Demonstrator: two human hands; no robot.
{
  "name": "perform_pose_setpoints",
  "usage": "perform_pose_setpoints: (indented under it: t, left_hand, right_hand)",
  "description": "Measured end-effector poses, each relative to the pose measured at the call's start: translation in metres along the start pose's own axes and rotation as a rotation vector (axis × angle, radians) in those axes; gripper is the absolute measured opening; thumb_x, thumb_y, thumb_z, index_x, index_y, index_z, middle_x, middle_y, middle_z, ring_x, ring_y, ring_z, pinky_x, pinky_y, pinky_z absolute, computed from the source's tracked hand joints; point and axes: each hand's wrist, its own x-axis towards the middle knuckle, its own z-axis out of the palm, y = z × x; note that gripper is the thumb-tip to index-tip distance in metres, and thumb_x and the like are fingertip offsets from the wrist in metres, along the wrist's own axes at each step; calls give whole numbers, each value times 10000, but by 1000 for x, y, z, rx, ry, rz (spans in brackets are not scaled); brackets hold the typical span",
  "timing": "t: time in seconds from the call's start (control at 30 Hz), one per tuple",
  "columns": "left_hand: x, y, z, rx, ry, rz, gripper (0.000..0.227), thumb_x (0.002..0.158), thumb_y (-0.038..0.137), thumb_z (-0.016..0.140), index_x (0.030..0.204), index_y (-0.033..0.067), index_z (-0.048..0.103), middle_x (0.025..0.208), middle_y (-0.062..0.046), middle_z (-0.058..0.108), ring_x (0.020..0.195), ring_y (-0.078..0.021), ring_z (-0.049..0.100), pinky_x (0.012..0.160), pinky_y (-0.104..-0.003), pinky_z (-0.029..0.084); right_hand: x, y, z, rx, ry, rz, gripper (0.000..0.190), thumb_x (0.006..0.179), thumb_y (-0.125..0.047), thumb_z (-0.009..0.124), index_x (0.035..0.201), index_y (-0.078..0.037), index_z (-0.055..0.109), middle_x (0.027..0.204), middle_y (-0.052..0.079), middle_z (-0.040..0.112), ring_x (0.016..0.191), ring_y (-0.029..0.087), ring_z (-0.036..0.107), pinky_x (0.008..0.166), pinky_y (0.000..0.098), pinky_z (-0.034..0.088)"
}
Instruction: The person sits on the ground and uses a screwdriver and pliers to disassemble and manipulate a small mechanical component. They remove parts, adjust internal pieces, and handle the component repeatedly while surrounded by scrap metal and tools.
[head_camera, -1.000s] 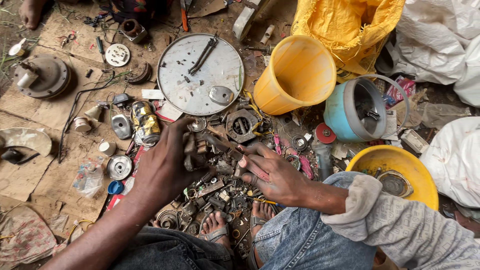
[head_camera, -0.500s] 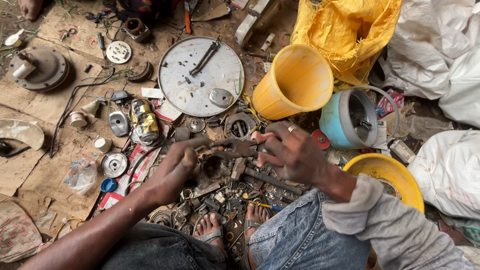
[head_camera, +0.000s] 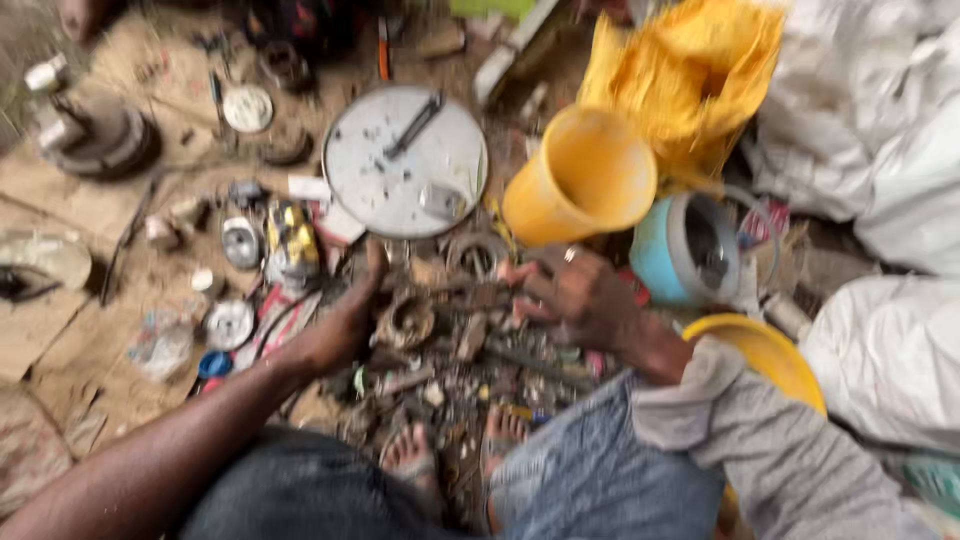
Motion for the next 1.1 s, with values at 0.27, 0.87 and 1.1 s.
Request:
perform_pose_setpoints:
  t: [0.27, 0.87, 1.1]
  left_hand:
    - [-9, 12, 2, 52, -72, 402, 1013, 777, 766, 517, 1486, 43, 533, 1322, -222, 624, 1195, -363, 678, 904, -543, 604]
    - [-9, 7, 0, -78, -676, -34, 1221, 730, 881, 627, 1554, 17, 371, 1167, -170, 679, 729, -127, 599, 511, -250, 476]
    - [9, 2, 1, 186, -376, 134, 1218, 800, 934, 497, 1587, 9, 402, 1136, -209, 711, 813, -193, 611, 622, -308, 500]
  right_hand:
    - [-10, -11, 4, -2, -8, 124, 365, 829, -210, 815, 1122, -27, 696, 1039, 124, 624, 871, 315, 662, 765, 436, 546]
    - [-18, -3, -2, 193, -17, -49, 313, 756, -273, 836, 928, -38, 721, 1060, 144, 630, 838, 290, 657, 671, 424, 525]
    - [-19, -2, 7, 179, -62, 76, 202, 808, -212, 813, 793, -53, 690, 1078, 117, 683, 819, 264, 677, 666, 410, 535]
